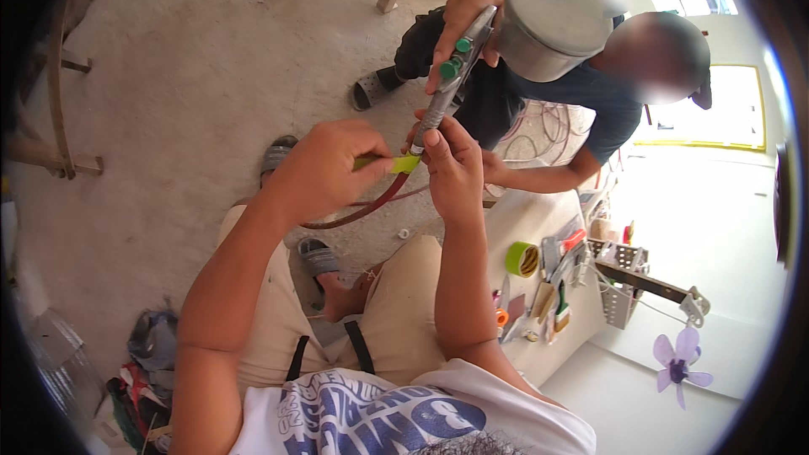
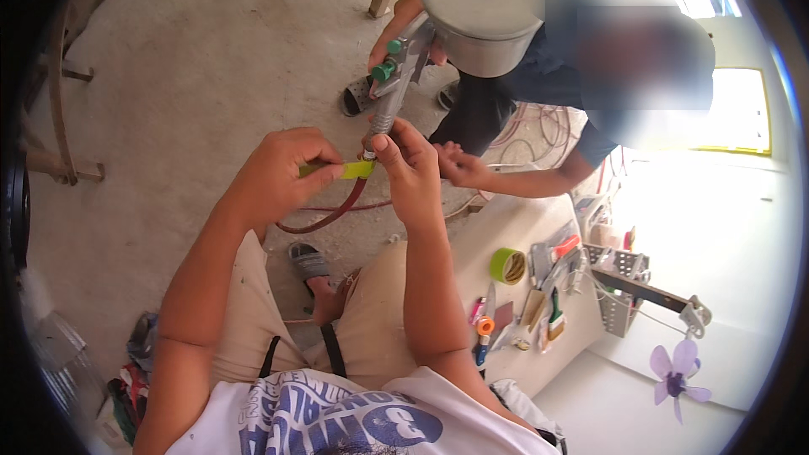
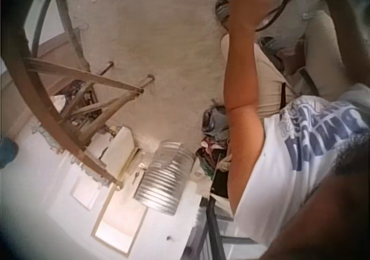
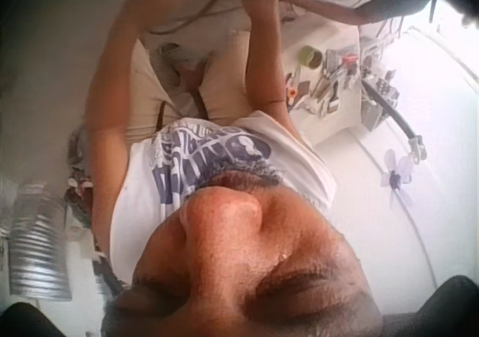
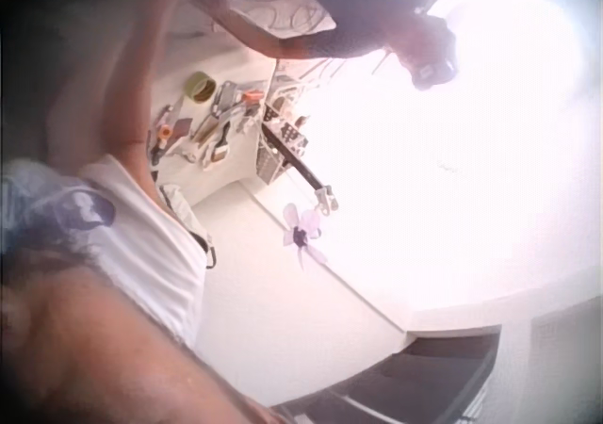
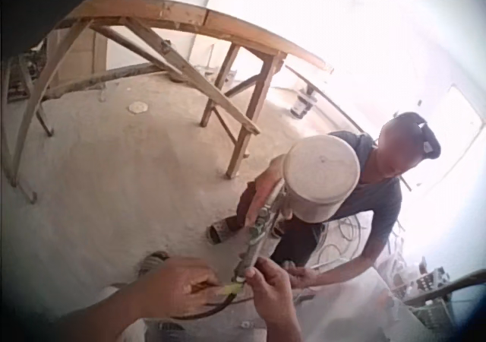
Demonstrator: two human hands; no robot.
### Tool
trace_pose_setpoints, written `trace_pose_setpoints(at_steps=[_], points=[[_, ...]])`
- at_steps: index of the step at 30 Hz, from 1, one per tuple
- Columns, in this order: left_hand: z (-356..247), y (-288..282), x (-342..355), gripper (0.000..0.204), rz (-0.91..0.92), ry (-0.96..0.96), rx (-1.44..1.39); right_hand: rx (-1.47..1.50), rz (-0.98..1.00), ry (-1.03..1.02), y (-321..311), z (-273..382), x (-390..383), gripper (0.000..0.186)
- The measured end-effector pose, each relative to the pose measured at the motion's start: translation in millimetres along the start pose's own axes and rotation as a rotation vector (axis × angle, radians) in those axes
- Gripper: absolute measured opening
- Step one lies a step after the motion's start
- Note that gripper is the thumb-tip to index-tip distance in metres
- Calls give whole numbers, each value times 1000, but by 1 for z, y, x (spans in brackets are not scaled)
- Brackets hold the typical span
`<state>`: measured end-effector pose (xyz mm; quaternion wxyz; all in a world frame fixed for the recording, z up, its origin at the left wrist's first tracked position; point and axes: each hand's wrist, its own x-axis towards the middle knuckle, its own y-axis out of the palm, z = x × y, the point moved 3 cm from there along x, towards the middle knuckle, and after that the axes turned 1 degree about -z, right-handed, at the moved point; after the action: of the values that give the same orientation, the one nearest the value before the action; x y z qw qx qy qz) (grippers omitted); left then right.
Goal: The person repairs a paint sprayer by first using pliers to tighten a hose connection. They then wrap the connection with green tape to secure it. Finally, they use the pliers again to adjust a small metal component on the sprayer.
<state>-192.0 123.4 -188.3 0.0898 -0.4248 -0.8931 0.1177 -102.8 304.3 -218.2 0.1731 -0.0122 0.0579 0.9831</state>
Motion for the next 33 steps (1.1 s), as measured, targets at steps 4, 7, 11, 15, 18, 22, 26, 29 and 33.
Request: trace_pose_setpoints(at_steps=[4,7,11,15,18,22,26,29,33], points=[[-7,-7,-4,13,-37,113,64,38,-50,-41,10,4,3,41],[13,-15,6,13,-57,65,-53,16,-92,2,8,2,4,42],[43,-13,18,13,-43,49,-160,59,-74,5,21,5,2,43],[61,-12,31,14,20,124,-216,45,-79,-32,26,1,2,42],[70,-5,38,14,68,119,-266,46,-58,-66,27,1,3,41],[84,9,44,12,119,69,-540,42,-31,-89,25,0,5,41],[92,17,48,12,167,60,-623,41,-44,-92,26,-2,3,42],[94,26,51,12,184,43,-708,-27,-52,-141,24,-3,4,43],[90,31,53,12,95,149,-605,-94,-39,-228,14,-5,8,44]])
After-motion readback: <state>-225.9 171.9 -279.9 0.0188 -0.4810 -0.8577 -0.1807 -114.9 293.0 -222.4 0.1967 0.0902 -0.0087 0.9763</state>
